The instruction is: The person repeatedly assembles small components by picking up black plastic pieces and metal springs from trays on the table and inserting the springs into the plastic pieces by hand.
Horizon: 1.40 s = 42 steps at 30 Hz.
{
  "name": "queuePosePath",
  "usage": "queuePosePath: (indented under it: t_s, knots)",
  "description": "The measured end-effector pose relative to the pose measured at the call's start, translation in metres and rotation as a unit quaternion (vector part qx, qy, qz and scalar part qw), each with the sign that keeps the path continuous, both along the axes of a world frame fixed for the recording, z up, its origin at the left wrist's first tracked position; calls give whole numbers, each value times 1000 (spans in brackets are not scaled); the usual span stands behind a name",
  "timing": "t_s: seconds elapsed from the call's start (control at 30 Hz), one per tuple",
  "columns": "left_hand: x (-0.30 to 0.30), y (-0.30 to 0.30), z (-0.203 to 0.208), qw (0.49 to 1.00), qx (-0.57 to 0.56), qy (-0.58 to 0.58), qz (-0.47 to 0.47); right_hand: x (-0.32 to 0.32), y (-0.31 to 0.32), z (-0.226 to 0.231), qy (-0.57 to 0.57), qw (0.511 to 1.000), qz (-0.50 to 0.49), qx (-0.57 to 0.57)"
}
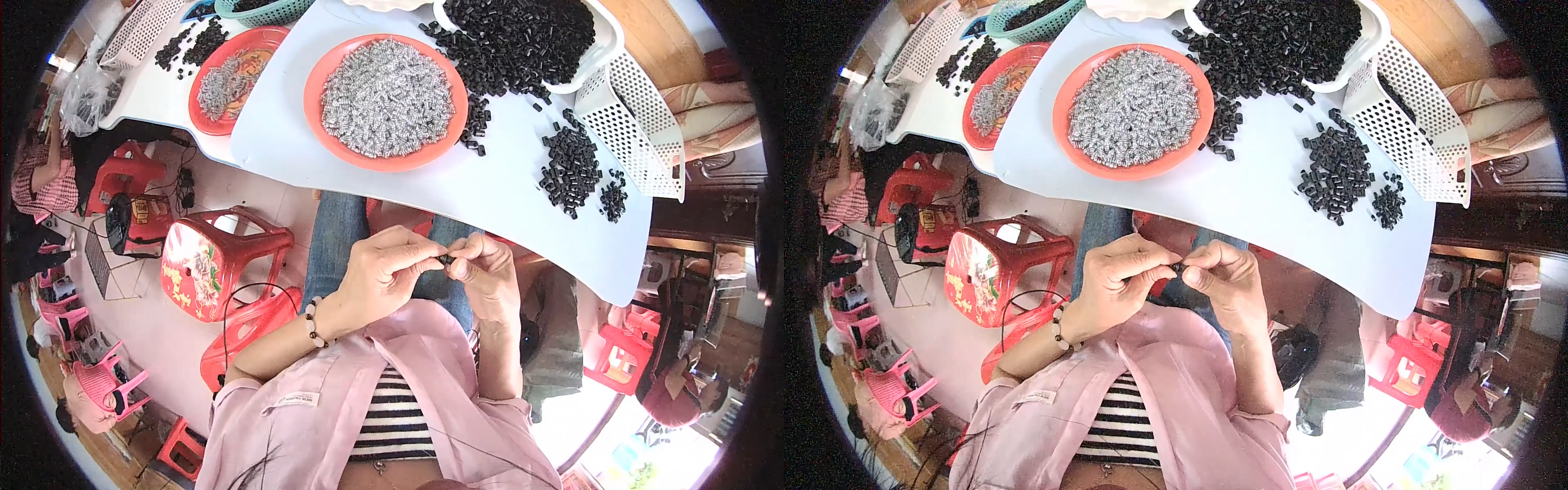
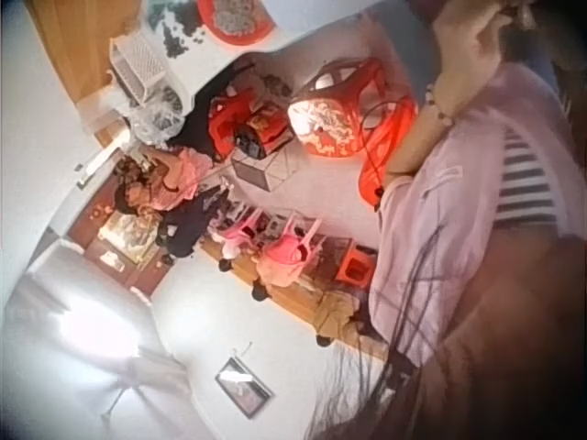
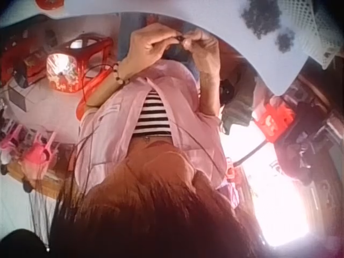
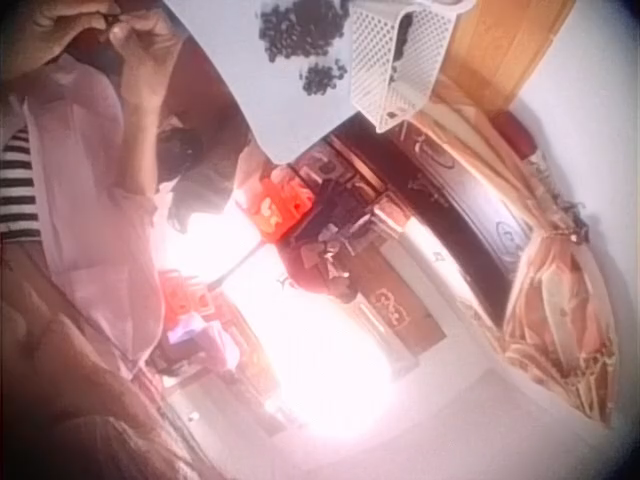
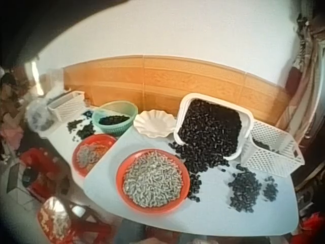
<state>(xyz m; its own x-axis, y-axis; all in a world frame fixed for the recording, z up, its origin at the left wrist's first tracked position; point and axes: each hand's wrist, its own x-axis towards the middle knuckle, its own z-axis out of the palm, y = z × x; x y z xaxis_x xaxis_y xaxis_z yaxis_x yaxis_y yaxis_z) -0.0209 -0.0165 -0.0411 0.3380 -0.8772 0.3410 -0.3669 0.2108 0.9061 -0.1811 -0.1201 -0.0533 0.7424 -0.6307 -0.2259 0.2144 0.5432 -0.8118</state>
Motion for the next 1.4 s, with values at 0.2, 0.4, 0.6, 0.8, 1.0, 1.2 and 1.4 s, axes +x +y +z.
queuePosePath:
  t_s: [0.2, 0.4, 0.6, 0.8, 1.0, 1.2, 1.4]
  knots:
    - [2, 3, -3, 997, -29, -64, -13, -3, 0, -1, 34, 999, 16, -1]
    - [-2, 9, -3, 995, -36, -91, -13, -7, -4, -1, 33, 998, 55, 15]
    - [-5, 18, -3, 986, -23, -159, -48, -6, 0, 10, 63, 995, 68, -26]
    - [-9, 16, -1, 982, -15, -186, -25, -2, 1, 6, 82, 995, 48, -42]
    - [-1, 8, -1, 995, -34, -96, -2, 0, -3, -1, 26, 997, 65, 34]
    - [0, 6, 6, 997, -18, -75, 18, 2, -2, 0, -37, 991, 74, 105]
    - [1, 7, 7, 985, -47, -167, 24, 2, 4, -5, -89, 980, 121, 133]
